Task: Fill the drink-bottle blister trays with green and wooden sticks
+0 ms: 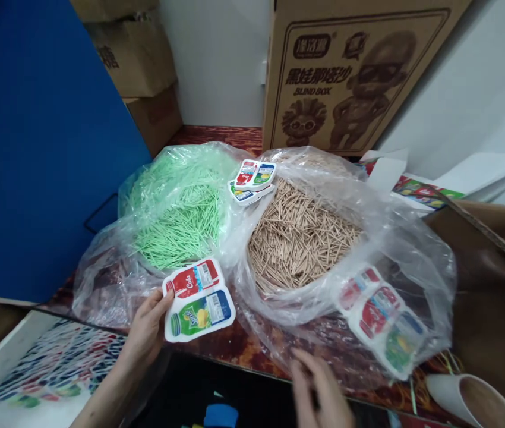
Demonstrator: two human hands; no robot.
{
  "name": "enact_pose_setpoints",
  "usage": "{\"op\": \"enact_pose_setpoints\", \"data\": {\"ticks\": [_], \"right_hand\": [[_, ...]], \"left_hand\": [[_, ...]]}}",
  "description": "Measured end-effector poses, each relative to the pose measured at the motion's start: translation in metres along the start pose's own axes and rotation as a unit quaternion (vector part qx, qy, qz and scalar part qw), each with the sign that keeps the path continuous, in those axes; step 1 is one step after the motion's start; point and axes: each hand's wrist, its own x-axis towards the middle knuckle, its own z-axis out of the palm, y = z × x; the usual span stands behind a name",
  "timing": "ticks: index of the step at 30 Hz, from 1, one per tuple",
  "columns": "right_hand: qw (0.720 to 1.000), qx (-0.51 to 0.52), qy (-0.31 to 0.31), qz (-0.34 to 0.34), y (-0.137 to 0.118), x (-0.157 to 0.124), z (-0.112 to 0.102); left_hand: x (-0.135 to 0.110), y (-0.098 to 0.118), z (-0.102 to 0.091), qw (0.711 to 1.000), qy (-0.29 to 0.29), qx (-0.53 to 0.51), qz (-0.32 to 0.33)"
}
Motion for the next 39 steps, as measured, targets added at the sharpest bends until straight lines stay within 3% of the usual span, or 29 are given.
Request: {"op": "enact_pose_setpoints", "data": {"ticks": [2,3,6,10,13,16,21,23,25,28,32,34,36,39], "right_hand": [[0.979,0.159,-0.107,0.07,-0.043,0.012,0.044],[0.951,0.244,-0.169,0.092,-0.062,0.019,0.062],[0.876,0.404,-0.223,0.138,-0.095,0.036,0.091],[0.843,0.43,-0.302,0.115,-0.092,0.046,0.077],[0.837,0.414,-0.354,0.053,-0.082,0.056,0.065],[0.844,0.392,-0.364,0.04,-0.078,0.063,0.076],[0.806,0.414,-0.406,0.123,-0.067,0.051,0.105],[0.788,0.403,-0.437,0.162,-0.064,0.049,0.101],[0.789,0.373,-0.459,0.163,-0.068,0.056,0.089],[0.853,0.27,-0.431,0.116,-0.083,0.074,0.069],[0.898,0.104,-0.419,0.089,-0.102,0.089,0.061],[0.91,0.112,-0.387,0.1,-0.103,0.09,0.065],[0.915,0.174,-0.344,0.121,-0.096,0.089,0.071],[0.896,0.274,-0.32,0.138,-0.081,0.082,0.078]], "left_hand": [[-0.006,-0.004,0.004,1.0,-0.021,0.001,-0.002],[-0.011,-0.006,0.005,0.999,-0.032,0.001,-0.004],[-0.022,-0.009,0.008,0.998,-0.056,-0.01,-0.018],[-0.026,-0.005,0.002,0.993,-0.077,-0.044,-0.077],[-0.025,-0.005,0.001,0.975,-0.121,-0.058,-0.179],[-0.032,-0.017,0.007,0.933,-0.166,-0.1,-0.302],[-0.048,-0.05,0.016,0.849,-0.237,-0.189,-0.433],[-0.045,-0.053,0.009,0.848,-0.284,-0.15,-0.421],[-0.037,-0.046,-0.005,0.881,-0.297,-0.086,-0.359],[-0.021,-0.021,-0.027,0.936,-0.232,-0.065,-0.258],[-0.016,0.004,-0.034,0.925,-0.33,-0.003,-0.191],[-0.021,0.004,-0.027,0.932,-0.336,0.01,-0.133],[-0.027,-0.002,-0.018,0.949,-0.301,-0.001,-0.09],[-0.029,-0.01,-0.009,0.965,-0.259,-0.02,-0.043]]}}
